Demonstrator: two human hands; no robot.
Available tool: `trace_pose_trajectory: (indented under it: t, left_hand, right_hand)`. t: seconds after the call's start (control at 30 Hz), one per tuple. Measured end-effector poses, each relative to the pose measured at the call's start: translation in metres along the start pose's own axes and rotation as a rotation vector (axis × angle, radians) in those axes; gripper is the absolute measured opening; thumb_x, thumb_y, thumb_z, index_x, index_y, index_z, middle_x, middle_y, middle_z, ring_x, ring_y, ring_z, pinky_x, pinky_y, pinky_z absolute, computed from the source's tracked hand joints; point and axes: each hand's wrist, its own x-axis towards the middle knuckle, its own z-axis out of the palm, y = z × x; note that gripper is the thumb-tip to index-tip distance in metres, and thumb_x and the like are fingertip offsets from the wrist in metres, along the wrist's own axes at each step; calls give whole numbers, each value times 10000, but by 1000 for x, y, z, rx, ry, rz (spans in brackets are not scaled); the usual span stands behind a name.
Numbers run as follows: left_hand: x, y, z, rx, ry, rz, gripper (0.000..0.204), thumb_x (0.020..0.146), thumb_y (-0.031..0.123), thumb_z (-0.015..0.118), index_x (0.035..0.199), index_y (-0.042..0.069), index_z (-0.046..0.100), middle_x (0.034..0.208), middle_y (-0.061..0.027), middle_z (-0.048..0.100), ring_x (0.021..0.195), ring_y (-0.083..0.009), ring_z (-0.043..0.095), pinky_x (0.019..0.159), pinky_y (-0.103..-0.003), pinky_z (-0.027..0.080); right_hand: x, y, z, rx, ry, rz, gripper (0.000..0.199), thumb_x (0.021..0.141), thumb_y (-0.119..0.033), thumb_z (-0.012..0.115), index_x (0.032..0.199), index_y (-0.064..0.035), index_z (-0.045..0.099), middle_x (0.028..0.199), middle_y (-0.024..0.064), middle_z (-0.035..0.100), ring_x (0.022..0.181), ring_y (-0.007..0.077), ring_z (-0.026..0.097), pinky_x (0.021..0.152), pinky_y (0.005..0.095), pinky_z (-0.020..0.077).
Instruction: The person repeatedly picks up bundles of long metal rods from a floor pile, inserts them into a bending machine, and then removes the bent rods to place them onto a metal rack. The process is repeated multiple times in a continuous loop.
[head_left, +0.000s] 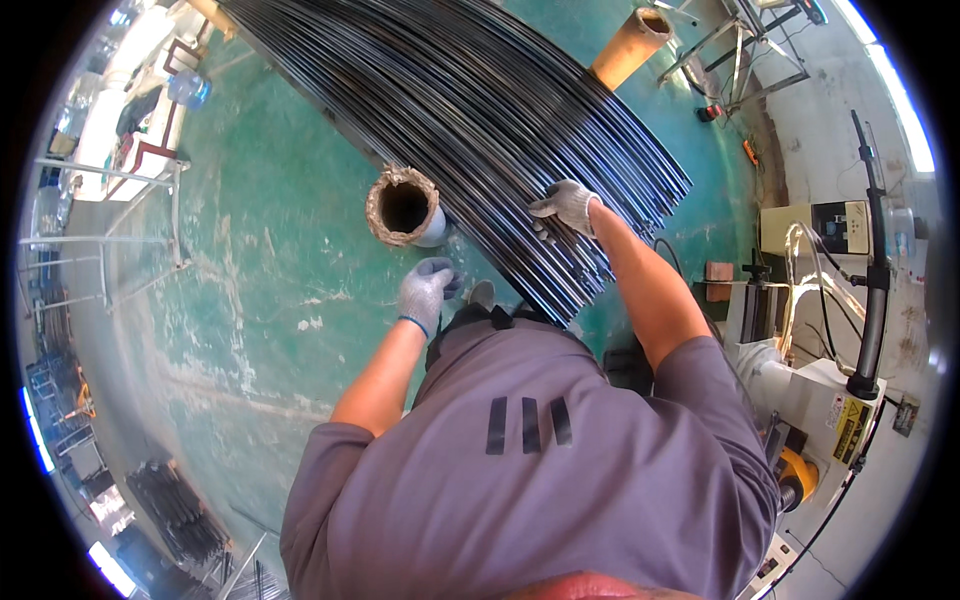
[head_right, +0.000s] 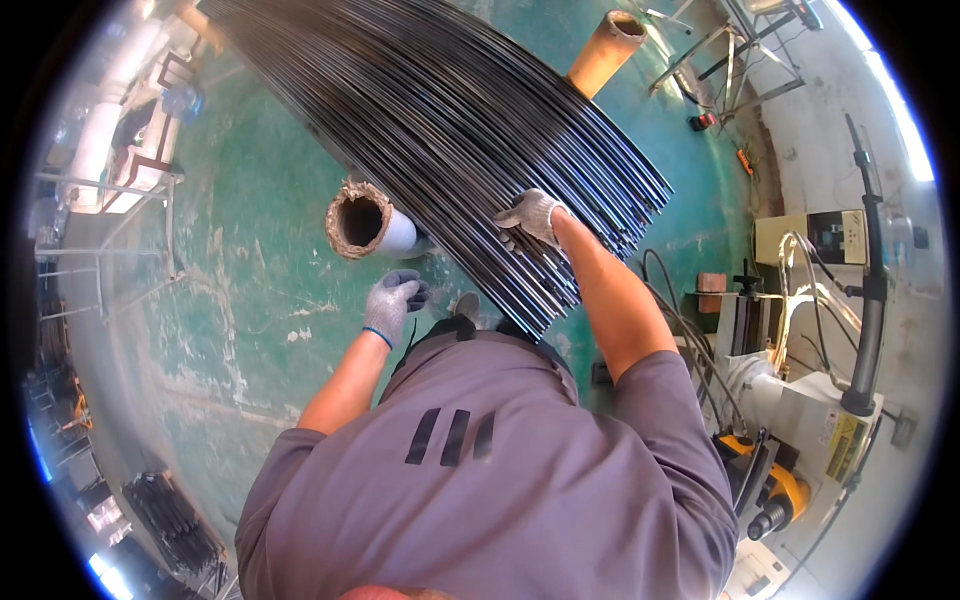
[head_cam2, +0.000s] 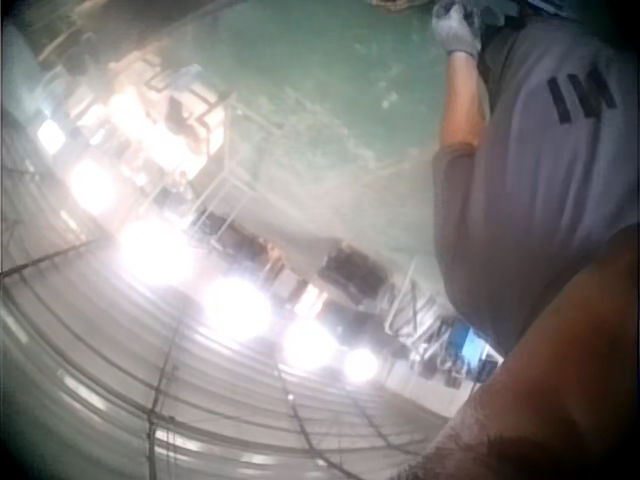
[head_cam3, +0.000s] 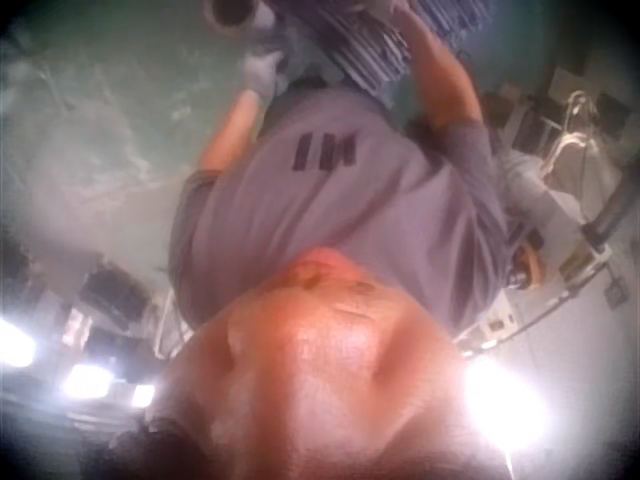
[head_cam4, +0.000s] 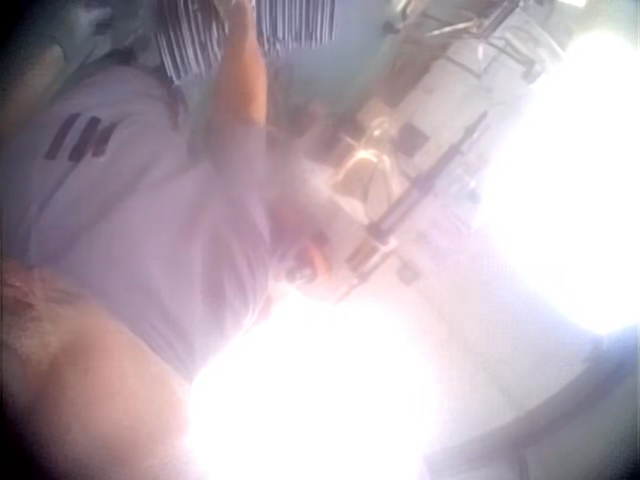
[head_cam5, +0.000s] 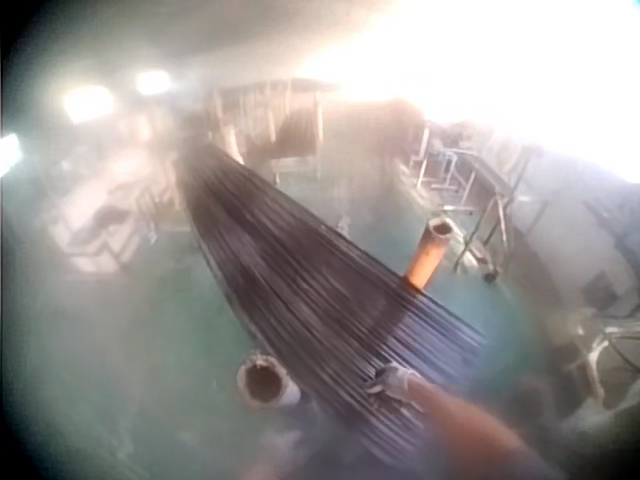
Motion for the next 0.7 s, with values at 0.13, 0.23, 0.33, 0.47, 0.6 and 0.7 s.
trace_pose_trajectory:
  t: [0.13,0.23,0.33,0.47,0.6,0.7]
  left_hand:
    - [-6,-6,23,3,-65,-15,278,1026,71,660,1289,-19,670,1117,-155,786,930,-252,775,848,-387,638]
    - [-8,-5,42,-28,-111,-28,262,1032,81,656,1275,-17,675,1113,-154,783,953,-250,773,864,-396,636]
    - [-9,4,54,-15,-149,-18,259,1037,103,655,1268,-11,676,1133,-153,779,979,-252,771,876,-402,629]
    - [3,20,64,-131,-214,-3,258,1053,154,672,1267,11,675,1125,-145,772,985,-262,758,894,-422,615]
    - [32,35,75,-276,-263,1,255,1084,224,685,1266,47,670,1109,-136,767,976,-286,744,911,-462,610]
    - [59,43,81,-426,-267,-37,267,1093,275,699,1247,59,673,1117,-148,763,1031,-327,748,979,-491,606]
  right_hand:
    - [-4,-10,8,-895,303,-90,487,1001,-346,825,1248,67,746,1051,208,802,957,360,792,881,475,643]
    - [-14,-16,16,-645,197,-13,434,1054,-400,763,1228,-4,743,967,154,773,836,295,747,765,441,619]
    - [-35,-14,21,-402,165,22,327,1121,-357,684,1089,-31,695,798,49,679,616,182,627,554,357,548]
    - [-75,14,23,-993,279,-107,719,1079,-635,629,1224,57,755,950,284,775,873,426,765,812,509,603]
    - [-157,116,18,-921,425,41,683,1043,-614,690,1210,46,743,1078,314,770,1041,473,750,901,527,596]
    - [-251,222,15,-880,574,91,506,1012,-514,741,1169,-34,703,1067,266,772,1057,482,731,917,554,576]
